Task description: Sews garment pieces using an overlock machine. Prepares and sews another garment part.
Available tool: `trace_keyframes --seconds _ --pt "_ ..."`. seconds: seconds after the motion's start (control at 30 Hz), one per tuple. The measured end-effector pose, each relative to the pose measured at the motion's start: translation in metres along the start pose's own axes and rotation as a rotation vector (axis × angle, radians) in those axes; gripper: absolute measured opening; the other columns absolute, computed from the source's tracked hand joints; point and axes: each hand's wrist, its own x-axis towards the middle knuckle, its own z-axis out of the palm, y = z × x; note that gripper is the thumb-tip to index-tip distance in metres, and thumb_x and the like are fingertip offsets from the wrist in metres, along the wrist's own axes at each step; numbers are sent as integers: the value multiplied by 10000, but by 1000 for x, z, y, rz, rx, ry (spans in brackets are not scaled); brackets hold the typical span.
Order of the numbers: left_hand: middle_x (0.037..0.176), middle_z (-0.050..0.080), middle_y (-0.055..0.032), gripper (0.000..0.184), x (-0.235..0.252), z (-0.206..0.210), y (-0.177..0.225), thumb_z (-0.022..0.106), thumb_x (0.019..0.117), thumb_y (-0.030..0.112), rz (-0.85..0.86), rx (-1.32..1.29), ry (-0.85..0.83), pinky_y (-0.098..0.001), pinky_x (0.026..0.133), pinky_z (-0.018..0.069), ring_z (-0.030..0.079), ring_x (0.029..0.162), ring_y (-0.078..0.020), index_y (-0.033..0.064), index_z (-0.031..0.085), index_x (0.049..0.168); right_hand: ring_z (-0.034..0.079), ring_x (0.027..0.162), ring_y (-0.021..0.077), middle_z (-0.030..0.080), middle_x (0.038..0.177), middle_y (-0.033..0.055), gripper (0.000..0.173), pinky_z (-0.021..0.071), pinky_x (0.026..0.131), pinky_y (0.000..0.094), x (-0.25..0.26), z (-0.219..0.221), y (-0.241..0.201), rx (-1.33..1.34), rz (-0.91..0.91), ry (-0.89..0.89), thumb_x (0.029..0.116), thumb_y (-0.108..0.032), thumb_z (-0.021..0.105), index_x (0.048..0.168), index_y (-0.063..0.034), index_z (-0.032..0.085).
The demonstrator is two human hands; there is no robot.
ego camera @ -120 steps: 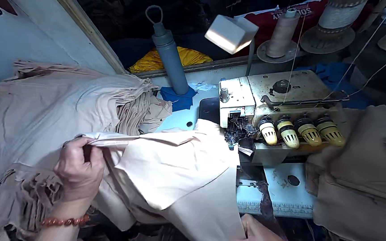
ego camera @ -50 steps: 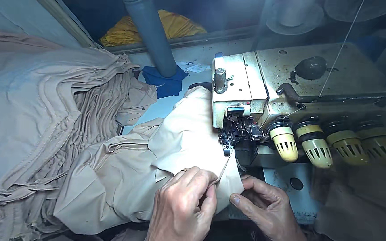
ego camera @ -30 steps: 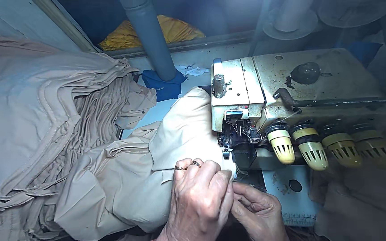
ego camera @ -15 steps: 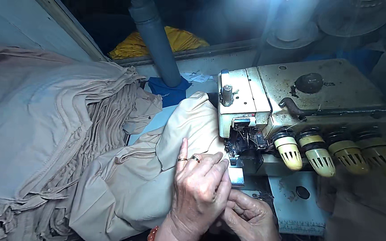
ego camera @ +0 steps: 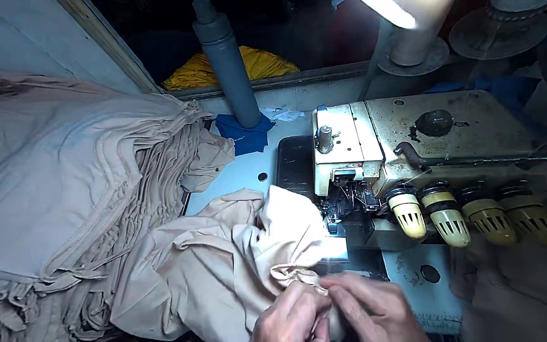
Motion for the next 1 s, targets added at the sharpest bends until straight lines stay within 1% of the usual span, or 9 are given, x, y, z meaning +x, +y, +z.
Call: trace_keyframes --seconds 0.07,0.17,0.27,0.3,0.43,0.53,0.7,0.8,1.0 --pt "968 723 -153 169 -2 12 -6 712 913 80 -16 62 -20 -299 744 592 703 836 -192 -23 739 1044 698 775 11 759 853 59 188 572 719 162 -5 -16 10 -133 44 101 977 -87 590 923 -5 750" --pt "914 734 -70 135 2 21 -13 679 935 176 67 229 -18 -329 652 575 707 803 -200 78 749 873 611 640 -60 709 734 -10 212 507 587 106 -9 -35 21 -223 99 219 970 -148 592 880 -35 747" --pt "1028 762 -72 224 10 9 -10 578 1019 191 107 74 -48 -360 817 572 713 947 -191 60 738 933 641 704 -63 733 798 -23 194 540 641 112 -12 -44 10 -34 114 124 1000 -167 623 937 -28 743" --pt "996 759 -74 246 15 2 -9 549 1042 188 102 -33 -42 -324 813 568 707 918 -153 38 731 973 658 741 -44 737 836 -7 185 558 677 131 -12 -45 4 29 105 36 996 -192 659 971 -23 731" --pt "725 633 36 250 45 -29 -9 530 1070 240 150 -205 -31 -125 591 478 572 641 40 70 684 970 613 745 43 660 805 72 197 509 676 151 -6 -27 1 48 -33 -109 949 -203 724 927 -11 687" --pt "656 586 113 155 75 -57 -4 600 1005 206 189 -122 -78 -104 503 435 522 560 68 137 694 904 651 962 25 697 989 13 113 555 834 171 10 -27 3 323 -9 -132 946 -181 717 949 -68 712" --pt "693 608 82 94 104 -83 -8 656 954 90 192 -205 -183 -96 481 436 536 564 39 100 702 872 570 709 -116 635 774 -134 102 463 635 63 23 -41 3 637 89 -255 1004 -236 648 966 -143 670" --pt "657 599 87 106 106 -84 -12 648 968 100 176 -185 -188 -107 445 412 520 527 31 113 698 875 534 648 -119 595 717 -135 152 432 580 52 23 -51 4 449 82 -180 999 -276 646 919 -148 666" --pt "724 641 91 99 99 -83 -14 653 951 96 212 -233 -199 -110 492 463 563 585 34 112 710 872 610 670 -63 647 719 -81 284 517 603 105 19 -70 4 -268 -61 225 1011 -377 634 852 -145 671"
